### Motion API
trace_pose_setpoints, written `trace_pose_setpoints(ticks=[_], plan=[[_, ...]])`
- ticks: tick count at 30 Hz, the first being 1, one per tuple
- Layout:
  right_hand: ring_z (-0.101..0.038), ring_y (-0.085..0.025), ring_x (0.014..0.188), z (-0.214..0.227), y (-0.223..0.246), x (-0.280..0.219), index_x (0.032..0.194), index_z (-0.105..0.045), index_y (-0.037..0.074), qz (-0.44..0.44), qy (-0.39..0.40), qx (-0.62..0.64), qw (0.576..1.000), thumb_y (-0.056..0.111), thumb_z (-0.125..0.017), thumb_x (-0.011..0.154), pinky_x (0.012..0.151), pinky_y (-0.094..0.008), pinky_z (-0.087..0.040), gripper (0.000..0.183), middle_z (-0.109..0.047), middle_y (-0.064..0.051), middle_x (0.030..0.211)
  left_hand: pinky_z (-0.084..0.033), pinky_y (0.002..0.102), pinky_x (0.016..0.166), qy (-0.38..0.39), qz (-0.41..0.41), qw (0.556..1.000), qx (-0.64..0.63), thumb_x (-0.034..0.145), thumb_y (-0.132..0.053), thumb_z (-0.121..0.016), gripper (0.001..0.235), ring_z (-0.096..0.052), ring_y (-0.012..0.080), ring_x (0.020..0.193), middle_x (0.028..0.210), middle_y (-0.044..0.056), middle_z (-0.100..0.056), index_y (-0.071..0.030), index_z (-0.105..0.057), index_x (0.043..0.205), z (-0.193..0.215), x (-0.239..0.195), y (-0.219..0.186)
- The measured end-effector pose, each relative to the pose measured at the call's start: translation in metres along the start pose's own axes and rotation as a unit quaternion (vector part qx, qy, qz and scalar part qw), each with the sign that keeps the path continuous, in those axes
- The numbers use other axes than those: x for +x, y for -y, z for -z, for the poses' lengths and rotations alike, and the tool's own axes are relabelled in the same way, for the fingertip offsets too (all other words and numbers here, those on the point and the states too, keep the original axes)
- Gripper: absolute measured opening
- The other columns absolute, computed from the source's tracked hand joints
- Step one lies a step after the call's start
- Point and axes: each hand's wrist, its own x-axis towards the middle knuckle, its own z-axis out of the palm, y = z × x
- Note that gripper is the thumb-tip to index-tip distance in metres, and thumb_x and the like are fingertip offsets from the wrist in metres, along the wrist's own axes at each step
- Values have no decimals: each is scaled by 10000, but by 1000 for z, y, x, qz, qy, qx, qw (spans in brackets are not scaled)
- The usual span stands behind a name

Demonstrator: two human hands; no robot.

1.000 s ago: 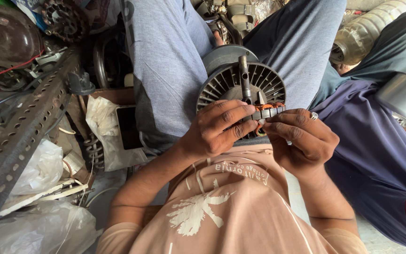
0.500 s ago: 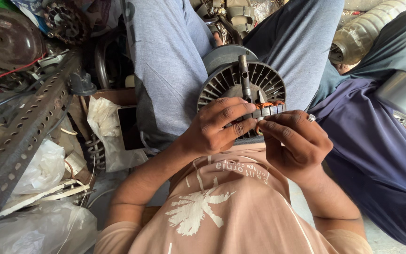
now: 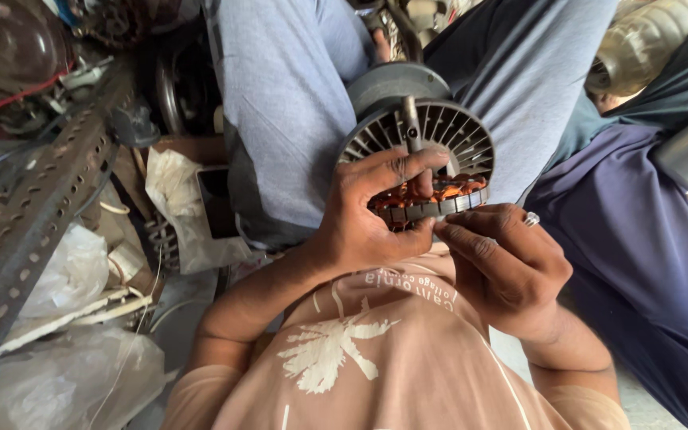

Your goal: The person works on a fan motor stator, pulling and trimming copper wires by hand and using scissors. They remove old insulation and secure new connections on the metal core.

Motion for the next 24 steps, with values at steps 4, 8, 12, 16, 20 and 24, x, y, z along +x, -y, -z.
trace_pose_setpoints(ticks=[4,8,12,16,20,24], plan=[[-712,-232,864,1,-2,1,1027,-776,-8,2,13,-3,1000,-23,-839,773,723,-329,-547,262,-707,-129,933,-603,228,816,0,-28,999,-30,869,-25,-693,577,-685,113,900,1034,81,-672,-36,-573,1433,2,-5,6],[-664,-208,812,-6,-15,0,990,-771,30,7,-41,32,999,13,-886,777,686,-304,-515,243,-679,-105,900,-620,264,869,-15,-52,998,-13,871,-50,-702,582,-693,140,935,1049,98,-681,-15,-558,1434,-1,-10,11],[-602,-237,786,-12,-24,-7,967,-781,38,25,-43,12,999,55,-910,732,683,-339,-488,269,-655,-107,874,-649,273,889,-19,-53,998,24,893,-62,-726,579,-738,153,957,1086,69,-701,-19,-546,1443,-2,-16,15],[-583,-247,756,-14,-32,-8,907,-778,18,54,-44,3,998,18,-908,712,680,-377,-479,234,-610,-99,813,-658,274,900,-13,-44,998,44,895,-74,-733,590,-760,167,974,1098,95,-700,-38,-540,1452,2,-18,14],[-601,-287,794,-16,-48,1,826,-738,49,25,-66,102,992,133,-869,660,784,-433,-506,228,-596,-107,798,-641,277,862,-7,-62,997,37,906,-137,-787,642,-731,173,941,1084,84,-685,-32,-499,1470,1,-15,16],[-718,-295,918,-25,-53,-4,818,-706,27,-106,-72,287,949,181,-837,738,954,-494,-605,217,-677,-139,877,-594,307,798,-49,-101,992,59,903,-188,-847,660,-694,181,890,997,82,-672,-19,-502,1440,-8,-20,25]])
